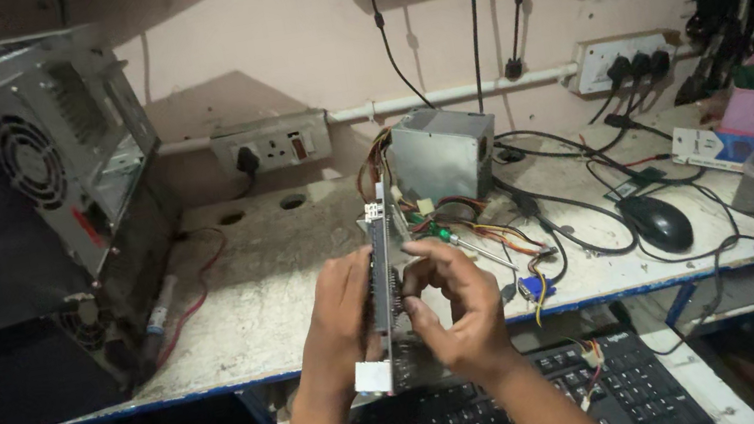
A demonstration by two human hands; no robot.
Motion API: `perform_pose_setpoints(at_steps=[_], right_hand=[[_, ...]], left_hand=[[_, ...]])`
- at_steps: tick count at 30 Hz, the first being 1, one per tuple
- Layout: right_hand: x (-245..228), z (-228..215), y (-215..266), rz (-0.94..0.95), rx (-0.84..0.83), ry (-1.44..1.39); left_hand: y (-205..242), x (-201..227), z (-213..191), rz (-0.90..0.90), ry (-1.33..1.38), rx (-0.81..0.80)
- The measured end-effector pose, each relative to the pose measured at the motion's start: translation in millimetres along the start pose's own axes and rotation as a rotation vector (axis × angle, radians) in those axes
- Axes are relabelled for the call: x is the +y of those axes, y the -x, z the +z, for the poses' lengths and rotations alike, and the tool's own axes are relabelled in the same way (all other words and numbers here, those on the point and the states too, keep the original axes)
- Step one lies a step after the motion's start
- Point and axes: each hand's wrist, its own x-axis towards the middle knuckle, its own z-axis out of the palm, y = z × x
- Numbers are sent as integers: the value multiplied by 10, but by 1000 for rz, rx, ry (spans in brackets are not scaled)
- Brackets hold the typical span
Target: The person handles a computer motherboard, rotating it to inspect various sides and ports. They then remove a CPU cooler, place it on the table, and apply thermal paste from a syringe onto the motherboard's CPU socket area.
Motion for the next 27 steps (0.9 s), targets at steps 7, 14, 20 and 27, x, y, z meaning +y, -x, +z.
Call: perform_pose_setpoints(at_steps=[7,14,20,27], right_hand=[[-97,-127,-105,69,-18,85],[-138,-194,-231,-17,-73,302],[-77,-166,-192,78,-57,198],[3,-74,-123,233,12,165]], left_hand=[[58,-51,117,17,-25,33],[37,-35,66,-34,7,1],[32,-23,80,-40,14,21],[29,46,0,-60,9,15]])
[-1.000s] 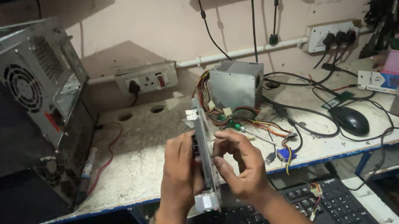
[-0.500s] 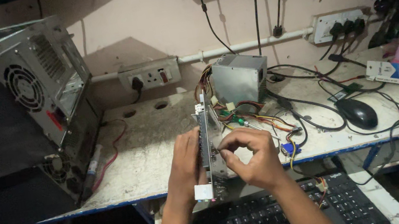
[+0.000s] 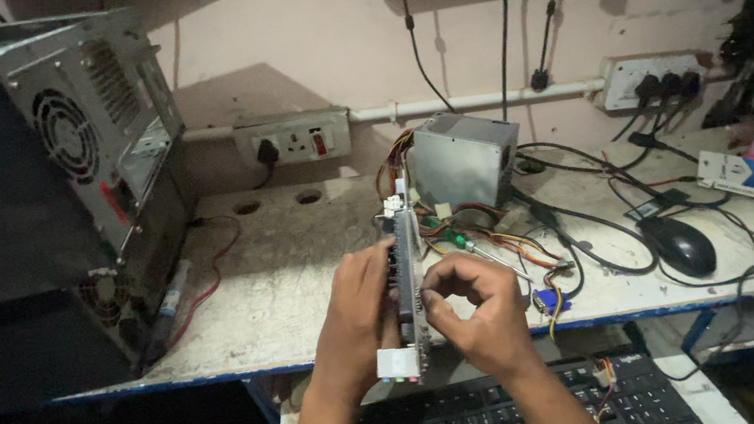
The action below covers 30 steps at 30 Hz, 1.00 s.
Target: The person handles a computer motherboard, rotating it to inspect various sides and ports. They then remove a CPU cooler, place it on the table, and apply thermal paste from a syringe onto the motherboard's CPU socket area.
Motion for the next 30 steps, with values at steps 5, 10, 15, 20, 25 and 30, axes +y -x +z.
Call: perform_pose_setpoints(at_steps=[5,10,15,20,25,30], right_hand=[[106,23,28,22,-23,-84],[158,33,12,57,-56,-169],[124,21,-17,107,-78,-225],[167,-8,-25,109,-40,-168],[332,-81,-93,79,-36,-183],[343,-112,-151,78,-76,-244]], left_hand=[[-30,17,-15,29,-18,15],[-45,52,-24,19,-23,9],[-59,59,6,36,-43,19],[-77,90,47,-17,-25,11],[-71,108,41,-74,53,12],[-44,121,110,-182,148,122]])
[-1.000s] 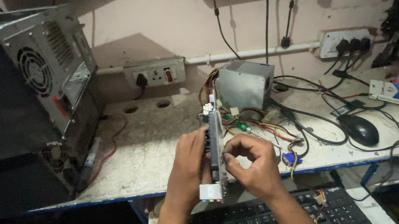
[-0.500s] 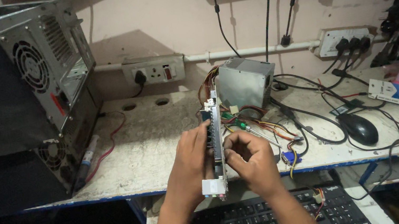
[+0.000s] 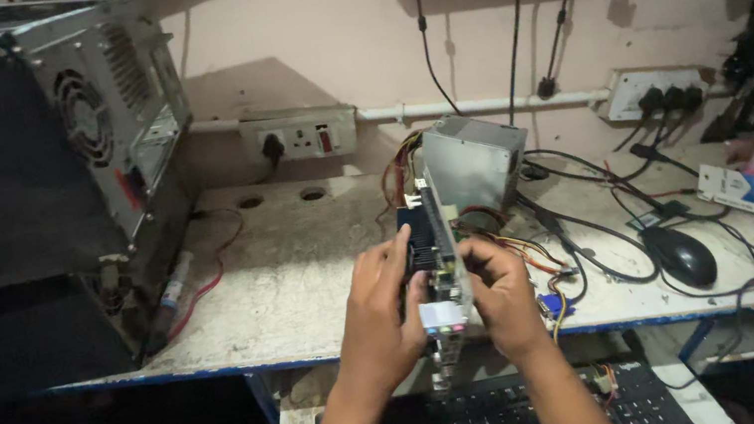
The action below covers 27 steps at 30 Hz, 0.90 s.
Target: The person handles a computer motherboard, rotating it to inspect various sides and ports. They then remove a CPU cooler, place it on the table, and apply thermal paste from a syringe onto the motherboard's CPU socket area.
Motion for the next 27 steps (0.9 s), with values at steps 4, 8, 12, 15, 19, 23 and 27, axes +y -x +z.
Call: perform_pose_setpoints(at_steps=[4,8,12,15,19,23,27], right_hand=[[-64,90,13,7,-8,-83],[26,93,11,-19,7,-57],[89,118,51,-275,10,172],[13,171,60,-231,56,317],[-141,270,80,-440,98,501],[-242,300,82,-463,111,538],[-272,284,93,-431,90,471]], left_hand=[[3,11,-54,-77,42,-2],[6,2,-85,-114,93,-30],[-5,-74,-113,-158,306,-77],[0,-136,-51,-198,439,-78],[9,-259,26,-217,521,-73],[0,-297,64,-237,491,-81],[-6,-216,95,-320,534,-85]])
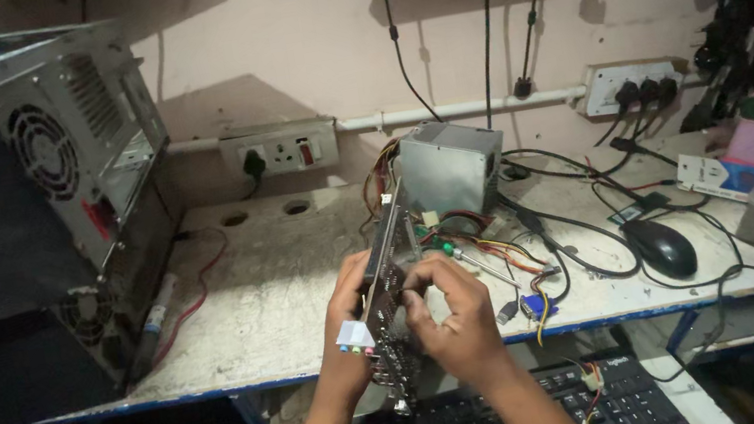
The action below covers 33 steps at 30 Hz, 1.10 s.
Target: The person handles a computer motherboard, rotating it to inspect various sides and ports. They then remove a CPU cooler, place it on the table, and apply thermal paste from a syringe onto the motherboard's CPU socket area.
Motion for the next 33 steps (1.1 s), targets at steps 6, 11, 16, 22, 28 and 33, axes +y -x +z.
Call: perform_pose_setpoints(at_steps=[6,11,16,22,28,33], right_hand=[[73,-15,43,4,2,-56],[48,-9,57,162,-32,-210],[26,20,60,111,-3,-205],[-27,5,24,-20,6,-19],[-171,-20,-48,-185,24,166],[-241,8,-84,-210,-12,263]], left_hand=[[4,-12,38,103,-113,21],[42,0,39,246,-275,114],[36,21,23,301,-334,124],[129,-378,-72,309,-247,105],[202,-1257,-272,-398,487,127],[179,-1180,-289,-651,746,113]])
